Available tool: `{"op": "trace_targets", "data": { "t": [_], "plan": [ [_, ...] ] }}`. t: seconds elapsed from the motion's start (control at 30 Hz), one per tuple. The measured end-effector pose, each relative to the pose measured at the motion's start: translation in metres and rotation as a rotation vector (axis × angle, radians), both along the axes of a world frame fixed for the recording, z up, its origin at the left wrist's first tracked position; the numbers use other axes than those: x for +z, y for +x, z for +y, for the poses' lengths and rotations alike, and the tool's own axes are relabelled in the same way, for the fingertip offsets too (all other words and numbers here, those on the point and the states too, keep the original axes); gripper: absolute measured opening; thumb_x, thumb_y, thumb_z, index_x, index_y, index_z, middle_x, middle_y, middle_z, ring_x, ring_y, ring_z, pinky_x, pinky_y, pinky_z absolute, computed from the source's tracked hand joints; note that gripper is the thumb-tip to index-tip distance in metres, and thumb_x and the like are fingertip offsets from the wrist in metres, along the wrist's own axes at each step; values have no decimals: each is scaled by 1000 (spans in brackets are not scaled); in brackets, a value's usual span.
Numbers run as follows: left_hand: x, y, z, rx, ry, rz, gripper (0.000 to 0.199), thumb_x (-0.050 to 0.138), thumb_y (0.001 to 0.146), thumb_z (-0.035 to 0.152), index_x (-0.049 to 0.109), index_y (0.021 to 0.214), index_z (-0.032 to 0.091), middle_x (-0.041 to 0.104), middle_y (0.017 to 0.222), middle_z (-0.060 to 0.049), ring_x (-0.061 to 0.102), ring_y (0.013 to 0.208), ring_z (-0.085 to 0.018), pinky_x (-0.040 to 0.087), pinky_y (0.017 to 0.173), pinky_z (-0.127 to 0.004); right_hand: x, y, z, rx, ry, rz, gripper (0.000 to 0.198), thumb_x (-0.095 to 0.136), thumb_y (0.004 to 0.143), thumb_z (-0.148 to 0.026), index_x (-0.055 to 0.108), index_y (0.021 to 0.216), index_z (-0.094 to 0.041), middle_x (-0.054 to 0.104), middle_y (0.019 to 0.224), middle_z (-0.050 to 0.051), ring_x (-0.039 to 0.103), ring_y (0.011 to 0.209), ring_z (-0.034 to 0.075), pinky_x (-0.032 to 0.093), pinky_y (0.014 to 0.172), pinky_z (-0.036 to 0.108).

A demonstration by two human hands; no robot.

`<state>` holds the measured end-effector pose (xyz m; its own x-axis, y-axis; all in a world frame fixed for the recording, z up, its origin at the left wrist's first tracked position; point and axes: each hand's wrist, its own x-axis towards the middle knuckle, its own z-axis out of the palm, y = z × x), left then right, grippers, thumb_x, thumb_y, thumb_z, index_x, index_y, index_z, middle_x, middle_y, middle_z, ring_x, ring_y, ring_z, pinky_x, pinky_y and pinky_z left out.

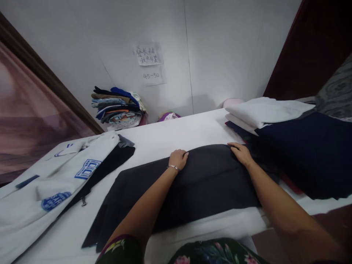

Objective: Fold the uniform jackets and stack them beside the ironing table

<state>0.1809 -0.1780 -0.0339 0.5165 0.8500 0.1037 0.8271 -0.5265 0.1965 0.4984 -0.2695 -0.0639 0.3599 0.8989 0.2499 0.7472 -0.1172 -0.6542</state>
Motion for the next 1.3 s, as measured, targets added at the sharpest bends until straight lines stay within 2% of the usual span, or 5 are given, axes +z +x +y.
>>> {"op": "trace_targets", "data": {
  "t": [0.33,0.57,0.73,1.1,1.3],
  "plan": [
    [-1,-6,11,21,-165,63,38,32,94,44,63,92,21,68,93,-6,61,89,-20,43,74,-30,6,0,5,-56,-297,-160,38,50,78,-55,68,83,-22,69,80,5,61,76,22,39,59,26],
    [-9,0,20,140,-250,142,36,37,91,48,63,93,23,68,93,-6,62,88,-23,43,71,-32,8,-10,8,-47,-365,-332,39,46,83,-50,68,99,-22,68,102,9,61,93,26,44,71,32],
    [-20,-4,18,129,-38,79,35,44,89,47,63,103,22,64,106,-7,55,102,-24,40,83,-34,2,-11,7,-11,-313,-427,48,41,87,-48,57,124,-22,49,137,10,42,126,28,38,95,41],
    [-21,-11,16,126,87,65,31,42,91,41,63,91,19,60,96,-8,53,96,-23,38,83,-34,37,16,32,163,-628,-473,59,47,79,-55,58,125,-19,57,127,14,50,118,34,31,99,50],
    [-20,-10,15,146,66,61,33,40,92,42,63,91,19,61,97,-8,54,97,-22,38,85,-34,35,16,22,69,-429,-500,48,45,82,-59,66,99,-20,68,99,11,62,93,26,44,73,32]
  ]
}}
